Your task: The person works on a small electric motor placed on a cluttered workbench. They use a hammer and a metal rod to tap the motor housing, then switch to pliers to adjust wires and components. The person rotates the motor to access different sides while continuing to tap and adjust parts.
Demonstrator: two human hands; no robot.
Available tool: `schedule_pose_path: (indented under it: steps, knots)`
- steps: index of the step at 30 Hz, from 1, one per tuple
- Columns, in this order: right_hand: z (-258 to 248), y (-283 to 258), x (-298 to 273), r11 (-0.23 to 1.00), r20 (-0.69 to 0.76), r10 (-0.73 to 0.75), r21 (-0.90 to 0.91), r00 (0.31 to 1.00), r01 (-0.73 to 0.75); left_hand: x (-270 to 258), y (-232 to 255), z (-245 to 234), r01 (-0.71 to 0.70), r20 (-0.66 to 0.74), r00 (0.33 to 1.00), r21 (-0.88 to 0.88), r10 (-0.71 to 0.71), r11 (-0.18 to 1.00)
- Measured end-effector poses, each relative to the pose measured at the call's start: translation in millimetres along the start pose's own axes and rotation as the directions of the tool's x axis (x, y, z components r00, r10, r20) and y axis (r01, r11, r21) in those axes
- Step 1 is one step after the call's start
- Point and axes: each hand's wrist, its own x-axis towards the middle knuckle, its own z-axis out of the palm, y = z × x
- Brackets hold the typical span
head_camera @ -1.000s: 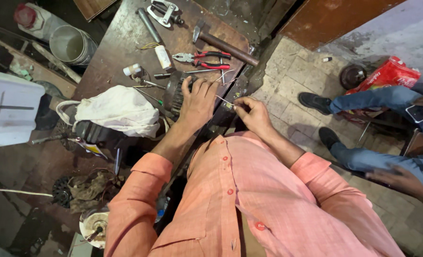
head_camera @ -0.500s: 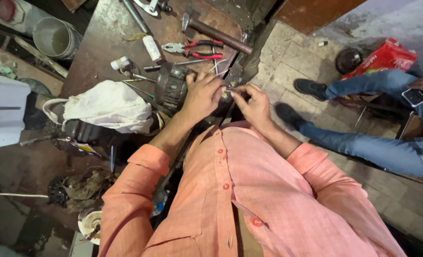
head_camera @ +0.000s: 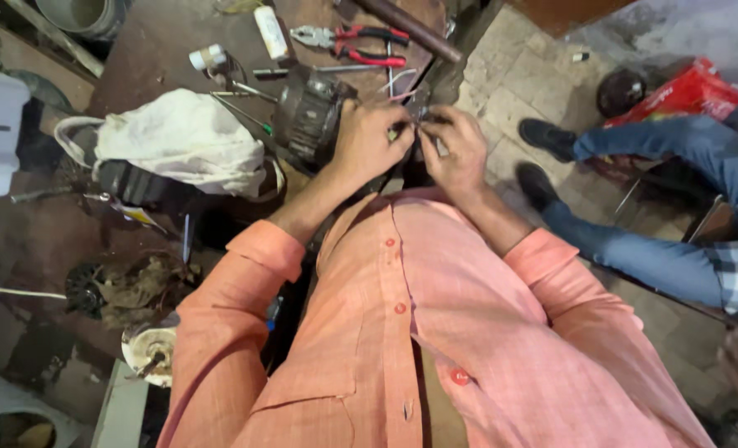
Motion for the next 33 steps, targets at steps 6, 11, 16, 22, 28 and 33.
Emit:
schedule_pose_path:
  steps: [6,11,16,22,28,33]
  knots:
    - [-0.8,2.3,7.3,1.000,0.051,-0.008,-0.016,0.999,0.009,5.9,7.8,-5.9,-0.047,-0.011,0.999,0.064,0.048,0.997]
    - [5.2,4.9,-1.8,0.992,0.017,0.101,0.075,0.995,-0.102,0.2,1.5,-0.8,-0.068,-0.025,0.997,0.067,0.070,0.995]
    - [7.9,7.2,-3.2,0.940,0.054,0.265,0.207,0.963,-0.271,1.6,1.4,1.5,-0.059,-0.057,0.996,0.038,0.061,0.998]
    - [12.9,14.4,6.7,0.544,0.414,0.537,0.496,0.735,-0.677,-9.6,2.8,-6.4,-0.232,-0.079,0.970,-0.021,0.230,0.972]
    - [-12.1,0.6,21.5,0.939,0.311,0.124,0.270,0.942,-0.212,-6.5,-3.1,-11.3,-0.194,-0.097,0.978,-0.116,0.183,0.974]
    - [-19.7,3.9,22.5,0.934,0.210,-0.295,-0.144,0.932,0.328,-3.0,-1.7,-12.5,-0.207,-0.073,0.977,-0.103,0.201,0.973]
